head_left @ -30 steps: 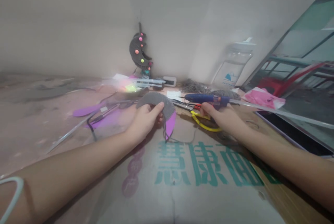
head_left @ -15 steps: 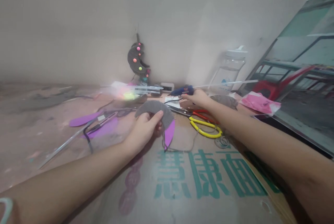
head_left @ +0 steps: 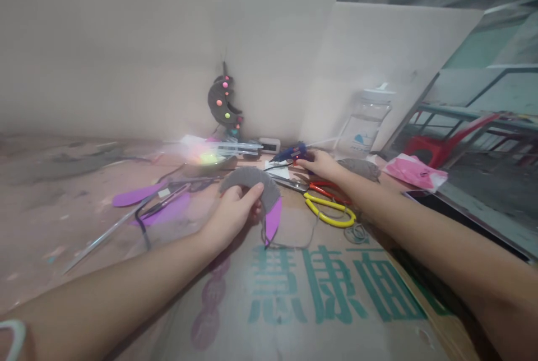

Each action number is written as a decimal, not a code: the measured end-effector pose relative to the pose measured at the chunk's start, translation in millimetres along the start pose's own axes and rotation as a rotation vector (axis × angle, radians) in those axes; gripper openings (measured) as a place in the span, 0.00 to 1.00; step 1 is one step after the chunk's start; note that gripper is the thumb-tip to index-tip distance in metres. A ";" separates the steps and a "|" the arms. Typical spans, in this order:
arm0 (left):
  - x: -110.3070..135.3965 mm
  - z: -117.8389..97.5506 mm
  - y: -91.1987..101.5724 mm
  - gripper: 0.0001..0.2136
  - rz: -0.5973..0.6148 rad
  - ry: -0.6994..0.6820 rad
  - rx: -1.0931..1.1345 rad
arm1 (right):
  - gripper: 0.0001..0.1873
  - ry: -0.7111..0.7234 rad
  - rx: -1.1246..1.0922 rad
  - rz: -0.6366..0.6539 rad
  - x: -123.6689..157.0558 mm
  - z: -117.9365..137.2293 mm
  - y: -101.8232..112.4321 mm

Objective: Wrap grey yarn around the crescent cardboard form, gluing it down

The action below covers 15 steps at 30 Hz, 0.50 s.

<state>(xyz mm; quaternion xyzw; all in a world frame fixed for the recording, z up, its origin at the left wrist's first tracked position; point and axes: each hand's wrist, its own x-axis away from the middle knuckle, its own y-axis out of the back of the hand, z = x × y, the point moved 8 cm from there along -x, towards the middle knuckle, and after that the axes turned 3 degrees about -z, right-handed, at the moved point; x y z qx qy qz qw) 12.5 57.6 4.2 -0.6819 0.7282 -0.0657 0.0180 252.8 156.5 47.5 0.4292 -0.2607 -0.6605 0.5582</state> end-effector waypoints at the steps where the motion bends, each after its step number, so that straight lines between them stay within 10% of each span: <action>1: -0.5 0.2 -0.1 0.19 0.004 -0.004 0.001 | 0.23 -0.001 0.004 -0.013 6.5 -1.0 4.8; 8: -4.9 3.0 0.7 0.17 0.027 -0.032 -0.001 | 0.17 0.026 0.006 -0.151 82.1 20.3 39.1; 15: -3.8 -3.7 3.3 0.18 0.034 -0.122 -0.043 | 0.19 0.452 0.002 0.274 161.8 98.8 -7.2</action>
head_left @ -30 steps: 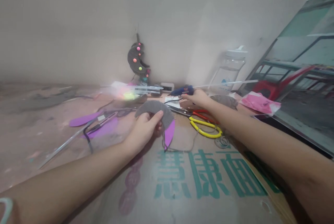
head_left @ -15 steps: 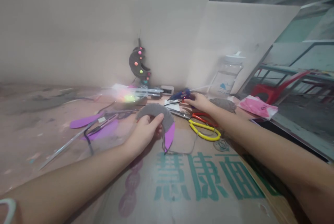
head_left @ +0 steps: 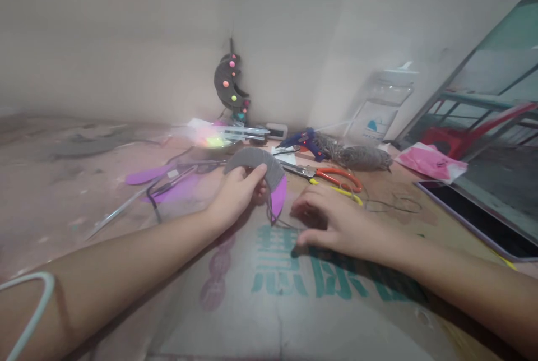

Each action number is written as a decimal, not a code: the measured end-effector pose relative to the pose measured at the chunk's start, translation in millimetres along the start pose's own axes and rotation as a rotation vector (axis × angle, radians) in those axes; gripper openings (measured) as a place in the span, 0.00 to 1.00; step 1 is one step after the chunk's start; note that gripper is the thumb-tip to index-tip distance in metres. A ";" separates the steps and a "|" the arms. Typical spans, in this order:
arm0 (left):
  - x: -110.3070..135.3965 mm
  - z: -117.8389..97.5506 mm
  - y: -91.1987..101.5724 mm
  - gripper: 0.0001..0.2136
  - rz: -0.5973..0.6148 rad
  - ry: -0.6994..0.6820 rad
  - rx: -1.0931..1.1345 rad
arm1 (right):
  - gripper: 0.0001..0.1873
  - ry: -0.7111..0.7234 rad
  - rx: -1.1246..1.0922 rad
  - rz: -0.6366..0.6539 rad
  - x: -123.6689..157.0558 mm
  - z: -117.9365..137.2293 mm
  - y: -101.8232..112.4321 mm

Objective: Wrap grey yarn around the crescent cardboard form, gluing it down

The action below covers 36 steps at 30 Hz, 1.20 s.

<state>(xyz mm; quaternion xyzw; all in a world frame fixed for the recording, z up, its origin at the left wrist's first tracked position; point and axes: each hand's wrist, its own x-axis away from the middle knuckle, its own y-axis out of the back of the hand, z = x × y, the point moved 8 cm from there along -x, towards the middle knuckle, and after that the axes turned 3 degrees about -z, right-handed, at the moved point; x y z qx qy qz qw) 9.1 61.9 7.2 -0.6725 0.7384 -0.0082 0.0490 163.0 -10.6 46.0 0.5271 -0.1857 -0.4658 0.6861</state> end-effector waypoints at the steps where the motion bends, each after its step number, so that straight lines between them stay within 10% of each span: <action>1: -0.2 -1.1 0.7 0.18 -0.005 -0.012 -0.017 | 0.19 0.047 0.027 0.017 1.7 6.3 -6.6; 5: -1.6 -3.8 1.8 0.17 -0.009 -0.044 -0.059 | 0.08 0.102 -0.039 -0.016 4.2 12.4 -11.7; 12: -2.2 2.6 2.3 0.19 0.008 -0.004 -0.034 | 0.17 -0.130 -0.261 0.102 8.8 -14.0 8.8; 36: -2.7 6.5 3.4 0.18 0.008 0.033 -0.028 | 0.07 0.154 -0.176 0.166 7.8 -4.5 -6.4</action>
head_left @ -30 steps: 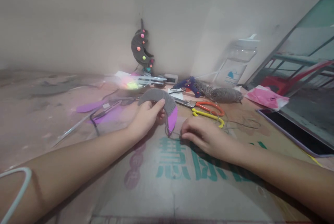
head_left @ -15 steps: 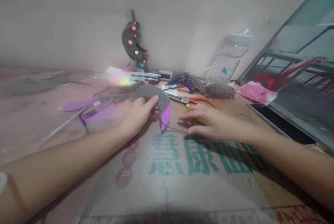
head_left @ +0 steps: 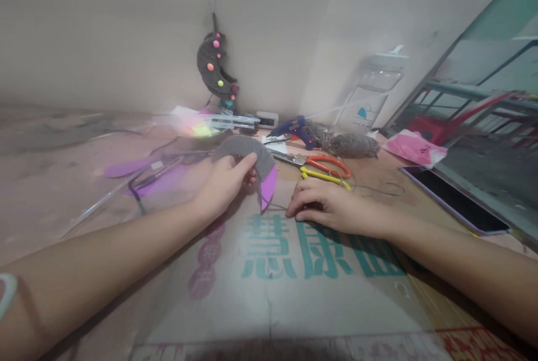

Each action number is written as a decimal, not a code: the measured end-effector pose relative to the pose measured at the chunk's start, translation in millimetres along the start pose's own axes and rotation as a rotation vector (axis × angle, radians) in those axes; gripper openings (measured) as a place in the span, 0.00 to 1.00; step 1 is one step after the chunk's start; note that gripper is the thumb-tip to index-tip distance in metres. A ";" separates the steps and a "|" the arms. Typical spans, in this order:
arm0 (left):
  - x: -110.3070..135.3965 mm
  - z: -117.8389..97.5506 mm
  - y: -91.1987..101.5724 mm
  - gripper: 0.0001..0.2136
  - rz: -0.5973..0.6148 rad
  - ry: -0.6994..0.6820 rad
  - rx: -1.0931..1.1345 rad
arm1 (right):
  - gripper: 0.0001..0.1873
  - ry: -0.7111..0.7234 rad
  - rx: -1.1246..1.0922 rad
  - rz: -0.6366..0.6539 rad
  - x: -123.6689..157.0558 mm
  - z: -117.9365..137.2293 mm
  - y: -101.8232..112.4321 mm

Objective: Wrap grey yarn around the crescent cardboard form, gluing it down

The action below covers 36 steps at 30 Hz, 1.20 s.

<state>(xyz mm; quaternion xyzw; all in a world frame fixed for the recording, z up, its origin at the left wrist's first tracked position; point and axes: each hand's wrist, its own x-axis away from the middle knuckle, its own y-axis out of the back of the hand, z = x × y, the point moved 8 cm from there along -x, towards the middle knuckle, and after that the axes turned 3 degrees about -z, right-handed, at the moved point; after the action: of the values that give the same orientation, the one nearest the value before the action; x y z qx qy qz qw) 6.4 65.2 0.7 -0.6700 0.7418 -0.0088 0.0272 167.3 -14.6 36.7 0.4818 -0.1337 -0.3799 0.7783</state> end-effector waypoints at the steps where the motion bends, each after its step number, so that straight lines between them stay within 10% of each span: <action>1: -0.2 0.3 -0.3 0.18 0.002 0.003 0.001 | 0.06 -0.006 0.006 -0.005 -0.6 -1.5 -0.5; 13: 0.6 -0.4 -3.0 0.18 0.023 0.008 0.042 | 0.10 -0.041 0.036 0.238 12.7 17.5 33.0; 17: 1.0 -3.2 -3.9 0.18 0.025 -0.002 0.018 | 0.10 -0.032 0.077 0.141 16.8 24.0 44.4; 36: -0.1 -1.6 0.0 0.18 -0.016 -0.028 -0.006 | 0.07 -0.008 0.095 -0.071 -1.2 -7.8 -1.7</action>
<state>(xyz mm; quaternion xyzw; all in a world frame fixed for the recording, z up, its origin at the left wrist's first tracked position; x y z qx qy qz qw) 6.4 65.3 2.3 -0.6762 0.7359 0.0025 0.0354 170.2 -9.1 31.5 0.5210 -0.1375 -0.4023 0.7401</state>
